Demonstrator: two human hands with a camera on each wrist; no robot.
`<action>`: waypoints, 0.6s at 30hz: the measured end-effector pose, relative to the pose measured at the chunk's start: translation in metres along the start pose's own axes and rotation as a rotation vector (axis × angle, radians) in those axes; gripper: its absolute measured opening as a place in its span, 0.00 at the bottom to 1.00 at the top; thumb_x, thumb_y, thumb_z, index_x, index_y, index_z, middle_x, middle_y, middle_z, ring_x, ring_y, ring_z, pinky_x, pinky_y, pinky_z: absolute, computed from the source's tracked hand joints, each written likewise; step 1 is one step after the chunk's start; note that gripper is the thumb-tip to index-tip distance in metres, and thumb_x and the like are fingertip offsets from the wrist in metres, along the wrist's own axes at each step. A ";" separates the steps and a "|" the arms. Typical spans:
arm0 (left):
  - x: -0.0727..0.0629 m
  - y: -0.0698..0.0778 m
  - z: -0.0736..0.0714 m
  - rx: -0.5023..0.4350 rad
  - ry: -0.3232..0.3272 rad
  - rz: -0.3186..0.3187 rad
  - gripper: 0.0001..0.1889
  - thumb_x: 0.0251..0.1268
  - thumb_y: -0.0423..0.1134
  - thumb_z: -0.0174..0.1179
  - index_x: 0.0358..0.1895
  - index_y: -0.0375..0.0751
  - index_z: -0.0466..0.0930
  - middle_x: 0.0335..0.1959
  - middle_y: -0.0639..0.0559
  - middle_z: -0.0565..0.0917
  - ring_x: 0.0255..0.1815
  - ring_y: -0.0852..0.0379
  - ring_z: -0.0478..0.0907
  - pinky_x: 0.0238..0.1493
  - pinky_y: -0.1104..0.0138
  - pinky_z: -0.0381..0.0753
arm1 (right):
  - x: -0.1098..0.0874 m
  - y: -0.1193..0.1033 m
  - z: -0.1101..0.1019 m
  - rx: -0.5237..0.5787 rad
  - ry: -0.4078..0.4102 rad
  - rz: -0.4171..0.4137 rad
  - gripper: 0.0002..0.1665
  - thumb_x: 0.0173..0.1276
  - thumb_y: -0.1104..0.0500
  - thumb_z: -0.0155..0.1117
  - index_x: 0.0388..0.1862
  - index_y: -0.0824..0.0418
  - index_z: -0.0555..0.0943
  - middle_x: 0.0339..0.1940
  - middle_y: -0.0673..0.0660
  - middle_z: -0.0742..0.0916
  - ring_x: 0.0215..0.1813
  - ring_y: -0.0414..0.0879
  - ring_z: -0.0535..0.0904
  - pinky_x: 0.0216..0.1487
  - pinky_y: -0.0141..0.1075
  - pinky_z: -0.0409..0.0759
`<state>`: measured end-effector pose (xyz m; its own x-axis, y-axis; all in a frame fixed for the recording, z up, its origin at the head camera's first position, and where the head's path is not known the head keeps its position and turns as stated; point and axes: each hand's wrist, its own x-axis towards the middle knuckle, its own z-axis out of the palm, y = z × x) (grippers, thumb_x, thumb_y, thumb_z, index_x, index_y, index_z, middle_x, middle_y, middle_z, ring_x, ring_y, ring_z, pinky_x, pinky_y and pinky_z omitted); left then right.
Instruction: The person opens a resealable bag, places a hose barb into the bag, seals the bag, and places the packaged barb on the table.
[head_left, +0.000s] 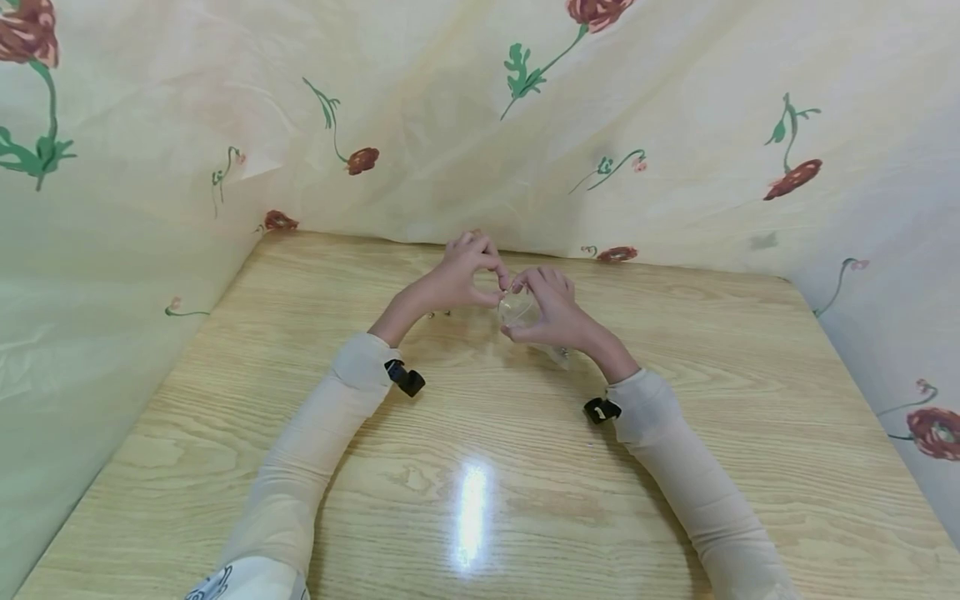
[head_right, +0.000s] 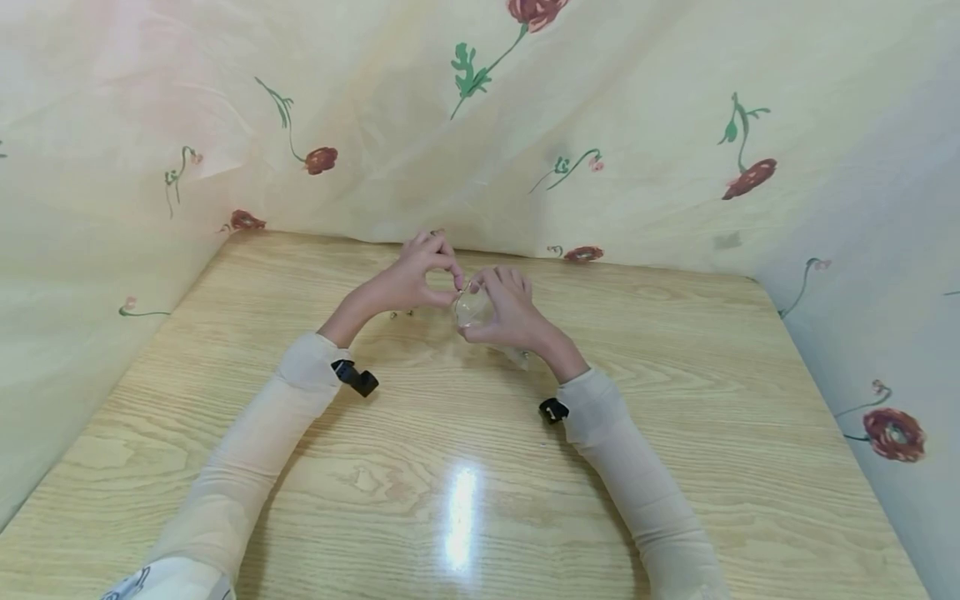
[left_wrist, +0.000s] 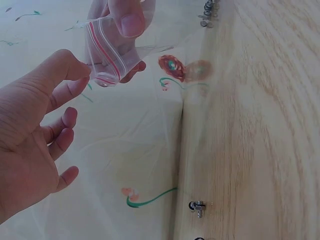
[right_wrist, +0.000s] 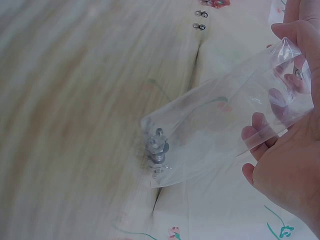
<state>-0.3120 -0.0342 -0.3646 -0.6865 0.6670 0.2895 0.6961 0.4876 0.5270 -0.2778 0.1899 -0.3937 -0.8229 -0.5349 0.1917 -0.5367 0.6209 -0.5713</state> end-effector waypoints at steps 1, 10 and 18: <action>0.000 0.000 0.000 0.001 0.000 0.003 0.04 0.60 0.38 0.70 0.36 0.47 0.85 0.50 0.47 0.76 0.58 0.46 0.63 0.63 0.45 0.56 | 0.000 0.000 0.000 -0.001 0.000 0.001 0.34 0.53 0.51 0.78 0.54 0.59 0.71 0.53 0.63 0.74 0.60 0.56 0.63 0.66 0.60 0.49; -0.002 0.000 0.004 -0.016 0.004 0.010 0.04 0.61 0.37 0.70 0.36 0.47 0.85 0.48 0.48 0.75 0.67 0.41 0.62 0.70 0.42 0.52 | 0.000 -0.002 -0.001 0.002 -0.007 0.003 0.34 0.54 0.51 0.78 0.54 0.60 0.70 0.54 0.63 0.74 0.61 0.57 0.62 0.66 0.60 0.49; -0.002 0.000 0.007 -0.002 0.031 0.031 0.02 0.62 0.37 0.69 0.35 0.46 0.85 0.46 0.48 0.75 0.65 0.43 0.64 0.70 0.41 0.52 | 0.001 -0.001 -0.002 0.011 -0.016 -0.003 0.32 0.56 0.52 0.76 0.53 0.60 0.70 0.54 0.64 0.73 0.61 0.57 0.61 0.64 0.58 0.49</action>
<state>-0.3089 -0.0314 -0.3705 -0.6707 0.6641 0.3303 0.7168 0.4658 0.5189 -0.2780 0.1896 -0.3913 -0.8178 -0.5464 0.1804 -0.5372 0.6127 -0.5796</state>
